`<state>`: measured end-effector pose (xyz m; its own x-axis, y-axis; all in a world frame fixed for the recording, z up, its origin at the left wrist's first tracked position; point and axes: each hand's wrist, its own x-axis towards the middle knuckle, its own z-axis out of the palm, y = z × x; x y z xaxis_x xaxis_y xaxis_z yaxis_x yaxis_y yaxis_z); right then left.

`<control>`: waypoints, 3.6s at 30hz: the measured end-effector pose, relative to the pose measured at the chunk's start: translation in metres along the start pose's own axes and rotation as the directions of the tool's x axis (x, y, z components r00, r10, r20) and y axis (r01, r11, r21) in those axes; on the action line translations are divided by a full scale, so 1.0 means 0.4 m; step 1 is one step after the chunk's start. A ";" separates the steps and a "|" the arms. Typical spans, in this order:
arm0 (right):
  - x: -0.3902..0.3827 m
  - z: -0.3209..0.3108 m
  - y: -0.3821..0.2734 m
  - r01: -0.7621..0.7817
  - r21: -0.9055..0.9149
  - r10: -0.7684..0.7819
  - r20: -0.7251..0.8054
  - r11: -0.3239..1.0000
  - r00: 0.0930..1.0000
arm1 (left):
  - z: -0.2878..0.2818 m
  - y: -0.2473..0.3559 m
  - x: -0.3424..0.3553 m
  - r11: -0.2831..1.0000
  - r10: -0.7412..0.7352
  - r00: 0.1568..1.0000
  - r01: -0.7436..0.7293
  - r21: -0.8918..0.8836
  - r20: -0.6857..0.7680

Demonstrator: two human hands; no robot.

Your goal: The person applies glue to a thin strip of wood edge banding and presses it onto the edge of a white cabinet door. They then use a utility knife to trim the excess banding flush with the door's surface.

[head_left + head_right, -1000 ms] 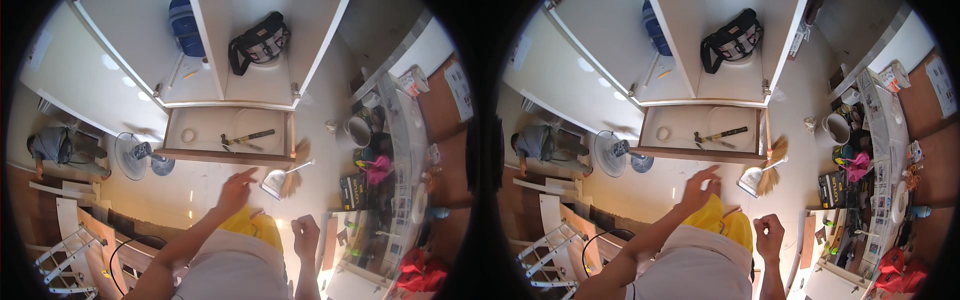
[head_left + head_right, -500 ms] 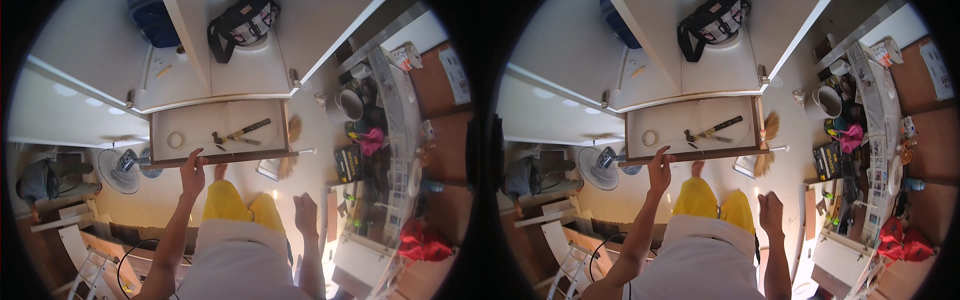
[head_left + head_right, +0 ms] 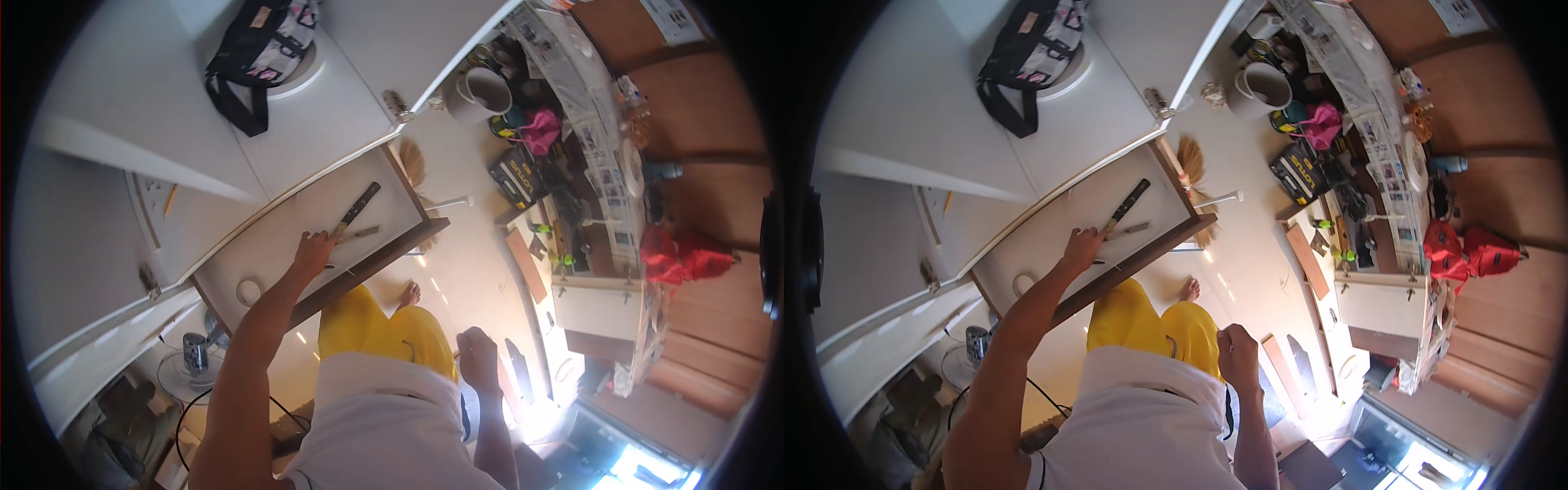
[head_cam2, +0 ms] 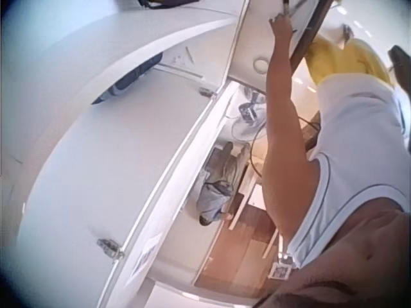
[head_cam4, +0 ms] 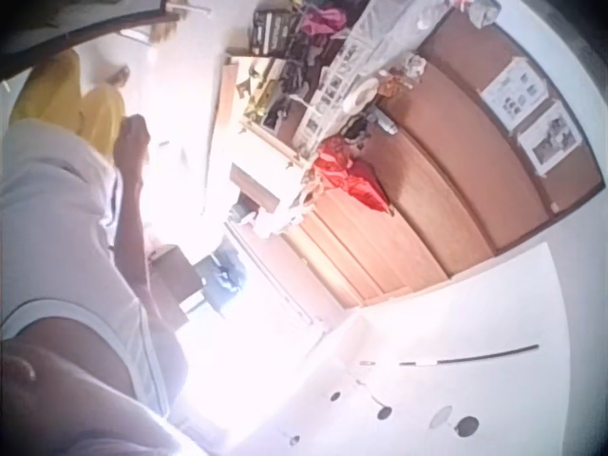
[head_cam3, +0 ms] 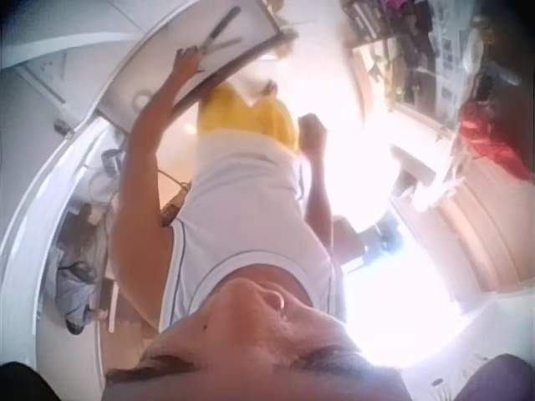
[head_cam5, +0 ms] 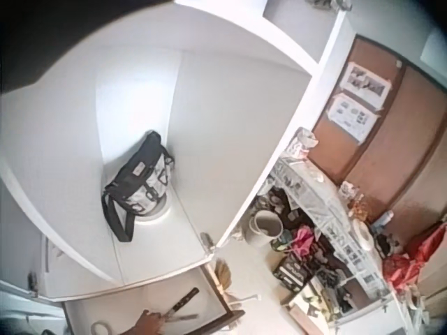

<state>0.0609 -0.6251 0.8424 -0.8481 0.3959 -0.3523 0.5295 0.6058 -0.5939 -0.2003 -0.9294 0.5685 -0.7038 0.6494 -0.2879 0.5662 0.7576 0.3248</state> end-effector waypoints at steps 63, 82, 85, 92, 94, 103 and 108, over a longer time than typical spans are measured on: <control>-0.203 -0.385 0.296 0.157 0.988 -0.034 -0.157 -0.015 0.987 | -0.342 0.940 -0.388 0.912 -0.221 0.779 -0.048 -0.406 -0.587; -0.264 -0.348 0.341 0.050 0.991 -0.148 -0.031 0.121 0.988 | -0.299 0.938 -0.482 0.867 -0.375 0.826 0.153 -0.474 -0.420; -0.264 -0.347 0.362 0.061 0.978 -0.148 -0.032 0.200 0.988 | -0.313 0.970 -0.490 0.880 -0.336 0.813 0.092 -0.465 -0.475; -0.245 -0.372 0.321 -0.049 0.990 -0.201 0.074 0.130 0.977 | -0.275 0.917 -0.529 0.821 -0.430 0.814 0.173 -0.544 -0.390; -0.225 -0.344 0.323 -0.133 0.980 -0.291 0.172 0.151 0.941 | -0.283 0.905 -0.556 0.715 -0.481 0.821 0.166 -0.679 -0.306; -0.156 -0.246 0.170 -0.074 0.997 -0.169 0.073 0.001 0.983 | -0.424 0.974 -0.615 0.513 -0.479 0.817 -0.037 -0.858 -0.322; 0.001 -0.121 0.270 0.198 0.752 -0.489 0.185 0.629 0.852 | -0.380 0.968 -0.680 0.601 -0.550 0.687 -0.069 -0.796 -0.475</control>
<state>0.1191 -0.5259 0.8132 -0.9859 -0.0869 -0.1433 0.1488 -0.0595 -0.9871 0.1453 -0.8227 0.9097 -0.9987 -0.0014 0.0513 0.0474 0.3589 0.9322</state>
